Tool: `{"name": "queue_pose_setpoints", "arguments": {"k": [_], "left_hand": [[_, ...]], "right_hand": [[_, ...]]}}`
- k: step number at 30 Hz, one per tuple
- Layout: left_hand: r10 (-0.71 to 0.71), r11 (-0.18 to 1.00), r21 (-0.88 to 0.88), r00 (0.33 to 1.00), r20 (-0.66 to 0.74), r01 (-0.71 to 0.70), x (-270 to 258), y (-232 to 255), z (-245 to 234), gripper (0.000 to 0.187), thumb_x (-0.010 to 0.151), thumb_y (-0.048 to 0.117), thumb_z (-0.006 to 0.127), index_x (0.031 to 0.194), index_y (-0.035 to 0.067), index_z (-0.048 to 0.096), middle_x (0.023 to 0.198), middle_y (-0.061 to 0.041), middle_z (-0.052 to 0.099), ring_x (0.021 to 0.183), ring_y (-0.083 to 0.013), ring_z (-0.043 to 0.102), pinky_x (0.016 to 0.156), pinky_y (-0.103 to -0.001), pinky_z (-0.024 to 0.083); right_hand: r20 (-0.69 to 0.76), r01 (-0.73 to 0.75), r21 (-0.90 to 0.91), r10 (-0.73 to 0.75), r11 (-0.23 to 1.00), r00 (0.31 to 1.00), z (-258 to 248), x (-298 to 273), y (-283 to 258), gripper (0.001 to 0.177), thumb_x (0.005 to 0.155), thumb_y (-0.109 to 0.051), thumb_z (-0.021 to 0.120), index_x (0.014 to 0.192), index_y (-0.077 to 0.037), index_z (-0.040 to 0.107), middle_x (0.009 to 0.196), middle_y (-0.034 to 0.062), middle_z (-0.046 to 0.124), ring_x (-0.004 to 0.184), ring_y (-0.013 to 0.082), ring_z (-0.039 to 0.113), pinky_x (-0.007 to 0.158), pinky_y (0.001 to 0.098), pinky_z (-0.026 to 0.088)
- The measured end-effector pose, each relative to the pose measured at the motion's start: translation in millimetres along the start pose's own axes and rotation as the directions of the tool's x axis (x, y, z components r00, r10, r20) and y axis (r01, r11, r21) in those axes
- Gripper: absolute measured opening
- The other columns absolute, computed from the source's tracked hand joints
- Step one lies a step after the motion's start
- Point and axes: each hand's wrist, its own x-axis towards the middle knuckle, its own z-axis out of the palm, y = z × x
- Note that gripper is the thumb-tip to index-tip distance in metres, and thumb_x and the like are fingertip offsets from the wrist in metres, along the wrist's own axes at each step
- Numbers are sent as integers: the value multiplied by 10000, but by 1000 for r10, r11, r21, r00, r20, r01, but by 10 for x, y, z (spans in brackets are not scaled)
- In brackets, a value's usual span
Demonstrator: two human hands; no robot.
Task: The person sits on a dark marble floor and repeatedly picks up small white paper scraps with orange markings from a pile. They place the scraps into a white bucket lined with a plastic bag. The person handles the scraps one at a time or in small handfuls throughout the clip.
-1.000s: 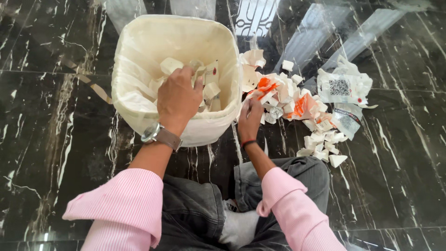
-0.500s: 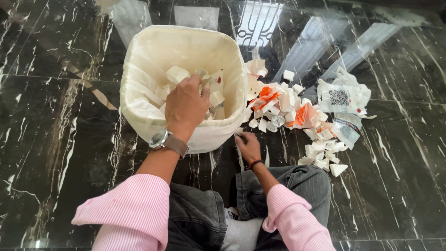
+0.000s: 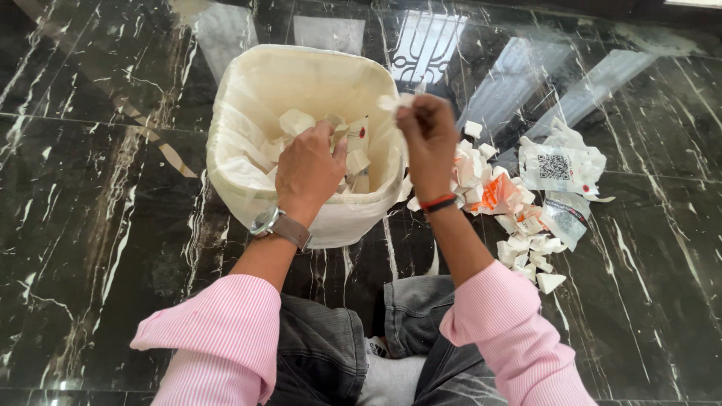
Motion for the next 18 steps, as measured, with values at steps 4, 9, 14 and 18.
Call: {"name": "queue_pose_setpoints", "arguments": {"k": [4, 9, 14, 18], "left_hand": [[-44, 998, -42, 997, 57, 46, 2, 44, -42, 285, 1037, 321, 600, 1039, 47, 681, 955, -167, 745, 896, -375, 714, 783, -500, 548], [-10, 984, -178, 1000, 25, 14, -20, 104, -132, 298, 976, 310, 667, 1137, 60, 642, 902, -136, 761, 839, -364, 726, 738, -495, 546], [140, 966, -212, 988, -58, -150, -58, 101, -186, 466, 926, 121, 680, 1359, 69, 515, 1037, -171, 702, 849, -381, 697, 706, -505, 525], [156, 969, -185, 986, -67, -166, -74, 93, -178, 314, 957, 112, 665, 1263, 131, 595, 1038, -148, 695, 858, -349, 710, 734, -493, 537]], "right_hand": [[81, -14, -315, 41, 949, 996, 291, -93, -111, 249, 1012, -48, 728, 1239, -26, 628, 920, 48, 633, 827, 93, 607, 756, 256, 536], [239, 153, -508, -32, 847, 970, 323, -96, -173, 255, 986, -75, 712, 1232, -53, 648, 934, 103, 707, 823, 181, 730, 755, 302, 589], [288, 167, -553, -1, 816, 958, 329, -92, -224, 251, 1004, -125, 691, 1242, -63, 642, 931, 112, 714, 833, 228, 734, 754, 333, 584], [304, 114, -554, 72, 824, 950, 312, -88, -249, 272, 1005, -139, 685, 1261, -63, 631, 889, 115, 707, 803, 241, 722, 744, 348, 575]]}}
